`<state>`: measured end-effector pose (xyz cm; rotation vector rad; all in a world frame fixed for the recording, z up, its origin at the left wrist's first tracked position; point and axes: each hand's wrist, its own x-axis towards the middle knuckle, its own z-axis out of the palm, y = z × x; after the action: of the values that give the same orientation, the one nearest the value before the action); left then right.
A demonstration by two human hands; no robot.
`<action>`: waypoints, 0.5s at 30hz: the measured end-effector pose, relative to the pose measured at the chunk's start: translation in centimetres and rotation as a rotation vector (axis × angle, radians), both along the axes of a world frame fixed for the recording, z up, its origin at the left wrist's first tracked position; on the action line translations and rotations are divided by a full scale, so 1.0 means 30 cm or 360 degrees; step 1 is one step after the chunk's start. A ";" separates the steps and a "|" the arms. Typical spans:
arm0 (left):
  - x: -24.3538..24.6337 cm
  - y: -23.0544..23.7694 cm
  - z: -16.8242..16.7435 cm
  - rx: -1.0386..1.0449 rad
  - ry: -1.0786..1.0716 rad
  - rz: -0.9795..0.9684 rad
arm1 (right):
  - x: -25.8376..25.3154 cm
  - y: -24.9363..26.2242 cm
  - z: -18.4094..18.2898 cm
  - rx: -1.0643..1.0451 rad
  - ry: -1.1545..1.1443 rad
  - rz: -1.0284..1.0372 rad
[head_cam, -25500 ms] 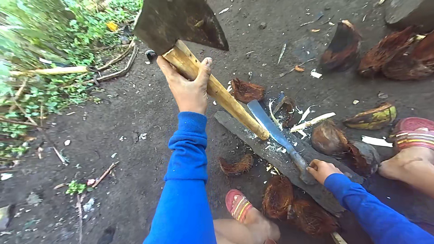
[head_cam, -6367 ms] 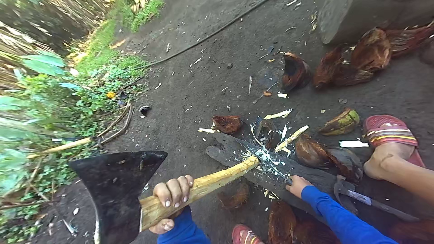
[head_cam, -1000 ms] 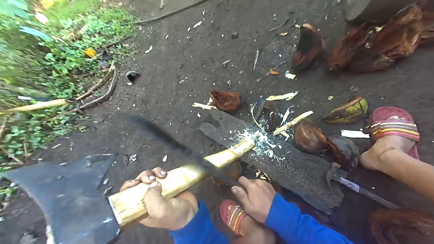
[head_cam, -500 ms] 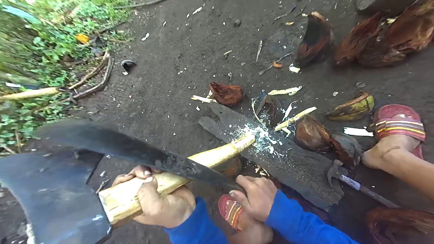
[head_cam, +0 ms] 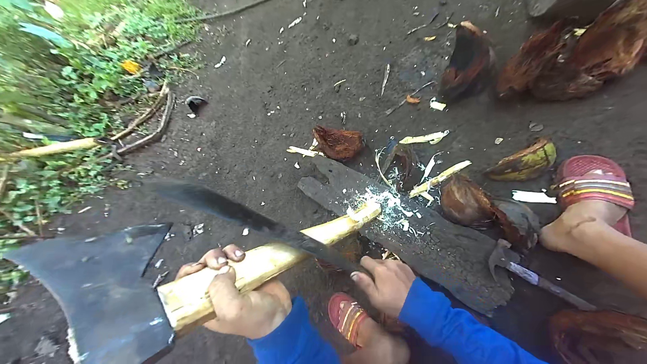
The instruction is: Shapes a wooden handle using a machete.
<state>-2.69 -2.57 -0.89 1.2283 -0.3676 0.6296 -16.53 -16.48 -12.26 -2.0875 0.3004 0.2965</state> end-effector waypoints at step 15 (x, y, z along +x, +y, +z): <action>0.014 -0.002 0.014 0.0010 0.0071 0.0090 | 0.003 -0.022 -0.049 0.0013 -0.0021 0.0011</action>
<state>-2.27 -2.62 -0.47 1.2601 -0.2982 0.6489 -16.43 -17.15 -13.73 -2.0822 0.2840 0.2878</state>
